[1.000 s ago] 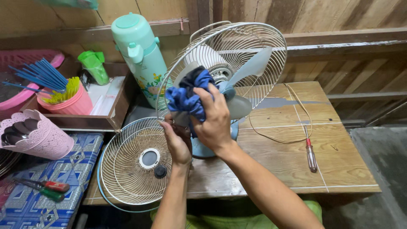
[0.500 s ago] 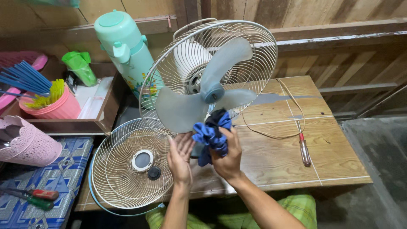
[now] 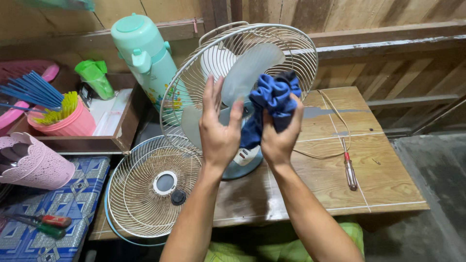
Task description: The person removes the front fan cage and outer ring, then wipes the fan blades with a blue cloth. They reattach the front cage and outer ring, then remove the central hub cap and wipe the blades again before removing the fan blade assembly.
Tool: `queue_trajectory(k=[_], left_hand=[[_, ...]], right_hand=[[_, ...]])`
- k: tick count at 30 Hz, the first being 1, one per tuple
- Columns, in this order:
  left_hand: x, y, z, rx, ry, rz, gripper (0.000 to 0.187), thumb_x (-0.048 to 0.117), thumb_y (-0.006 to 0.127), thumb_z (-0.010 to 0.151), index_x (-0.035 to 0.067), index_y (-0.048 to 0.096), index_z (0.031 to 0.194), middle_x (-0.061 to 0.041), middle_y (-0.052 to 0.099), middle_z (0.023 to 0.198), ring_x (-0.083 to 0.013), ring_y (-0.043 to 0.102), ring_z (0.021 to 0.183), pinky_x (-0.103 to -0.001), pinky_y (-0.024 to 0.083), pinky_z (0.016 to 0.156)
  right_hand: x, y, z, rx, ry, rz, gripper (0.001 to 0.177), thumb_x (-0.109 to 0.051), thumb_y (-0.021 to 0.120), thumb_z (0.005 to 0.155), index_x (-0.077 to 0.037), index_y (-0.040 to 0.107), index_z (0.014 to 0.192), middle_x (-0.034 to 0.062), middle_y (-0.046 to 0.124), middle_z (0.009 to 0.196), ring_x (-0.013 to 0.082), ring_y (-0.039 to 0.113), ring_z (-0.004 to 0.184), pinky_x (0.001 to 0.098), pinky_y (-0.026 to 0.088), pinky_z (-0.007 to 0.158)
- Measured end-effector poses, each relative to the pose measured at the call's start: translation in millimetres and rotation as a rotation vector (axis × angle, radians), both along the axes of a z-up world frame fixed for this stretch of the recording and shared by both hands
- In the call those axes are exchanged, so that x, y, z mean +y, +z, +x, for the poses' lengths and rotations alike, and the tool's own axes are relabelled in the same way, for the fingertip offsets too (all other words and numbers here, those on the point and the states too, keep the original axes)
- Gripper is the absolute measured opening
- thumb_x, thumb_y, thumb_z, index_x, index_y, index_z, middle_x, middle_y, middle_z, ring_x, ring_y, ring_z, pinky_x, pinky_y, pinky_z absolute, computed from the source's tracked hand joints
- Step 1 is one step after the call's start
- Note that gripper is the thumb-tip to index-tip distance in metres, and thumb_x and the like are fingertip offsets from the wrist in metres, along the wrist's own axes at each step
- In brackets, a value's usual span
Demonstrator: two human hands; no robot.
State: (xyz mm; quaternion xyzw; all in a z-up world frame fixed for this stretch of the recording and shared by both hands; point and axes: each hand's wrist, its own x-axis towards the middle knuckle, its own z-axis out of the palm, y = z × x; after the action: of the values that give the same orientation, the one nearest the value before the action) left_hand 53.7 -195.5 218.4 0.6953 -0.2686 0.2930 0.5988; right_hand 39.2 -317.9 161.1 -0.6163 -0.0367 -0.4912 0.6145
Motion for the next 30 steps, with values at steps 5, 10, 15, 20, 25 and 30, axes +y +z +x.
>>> queue_trajectory(k=[5, 10, 15, 20, 25, 30], left_hand=[[4.0, 4.2, 9.9, 0.067, -0.064, 0.039, 0.052, 0.000, 0.045, 0.104, 0.011, 0.048, 0.155, -0.018, 0.073, 0.134, -0.0219, 0.076, 0.112, -0.032, 0.059, 0.096], [15.8, -27.0, 13.2, 0.002, -0.156, -0.165, 0.036, 0.000, 0.046, 0.114, 0.009, 0.045, 0.149, -0.015, 0.071, 0.126, -0.0185, 0.070, 0.114, -0.031, 0.057, 0.100], [20.5, -51.8, 16.7, 0.010, -0.169, -0.205, 0.038, 0.001, 0.042, 0.114, 0.008, 0.035, 0.151, -0.014, 0.064, 0.129, -0.0177, 0.064, 0.117, -0.032, 0.053, 0.101], [27.6, -66.9, 13.0, 0.000, -0.134, -0.215, 0.031, 0.002, 0.040, 0.116, 0.006, 0.036, 0.146, -0.014, 0.061, 0.127, -0.0186, 0.063, 0.115, -0.033, 0.052, 0.101], [25.8, -76.9, 13.7, -0.025, -0.128, -0.265, 0.035, 0.002, 0.045, 0.114, 0.004, 0.031, 0.146, -0.016, 0.064, 0.132, -0.0210, 0.065, 0.121, -0.035, 0.051, 0.106], [19.4, -83.6, 15.5, -0.022, -0.181, -0.352, 0.034, -0.001, 0.044, 0.114, 0.005, 0.032, 0.145, -0.019, 0.063, 0.134, -0.0223, 0.064, 0.124, -0.035, 0.051, 0.106]], right_hand=[[25.7, 23.3, -10.0, 0.054, 0.065, -0.294, 0.048, 0.006, 0.070, 0.089, -0.004, 0.054, 0.133, 0.0135, 0.065, 0.117, 0.0254, 0.066, 0.111, 0.0363, 0.051, 0.100], [19.3, 45.9, -0.3, 0.027, -0.037, -0.336, 0.045, 0.002, 0.074, 0.089, -0.005, 0.055, 0.130, 0.0157, 0.064, 0.116, 0.0291, 0.066, 0.110, 0.0393, 0.052, 0.098], [15.6, 80.1, 15.8, 0.170, 0.052, -0.083, 0.039, -0.004, 0.072, 0.095, -0.008, 0.056, 0.130, 0.0131, 0.070, 0.113, 0.0256, 0.071, 0.106, 0.0384, 0.057, 0.094], [45.8, 75.4, -23.5, -0.092, 0.011, -0.563, 0.057, -0.003, 0.079, 0.074, -0.005, 0.054, 0.125, 0.0262, 0.056, 0.126, 0.0396, 0.061, 0.112, 0.0450, 0.052, 0.093], [33.2, 76.9, -0.8, 0.083, 0.001, -0.384, 0.048, -0.001, 0.073, 0.086, -0.008, 0.055, 0.130, 0.0170, 0.062, 0.125, 0.0333, 0.069, 0.113, 0.0413, 0.056, 0.098], [35.6, 72.9, 3.9, 0.062, 0.029, -0.358, 0.048, -0.002, 0.073, 0.088, -0.009, 0.055, 0.132, 0.0183, 0.064, 0.125, 0.0366, 0.069, 0.113, 0.0430, 0.055, 0.100]])
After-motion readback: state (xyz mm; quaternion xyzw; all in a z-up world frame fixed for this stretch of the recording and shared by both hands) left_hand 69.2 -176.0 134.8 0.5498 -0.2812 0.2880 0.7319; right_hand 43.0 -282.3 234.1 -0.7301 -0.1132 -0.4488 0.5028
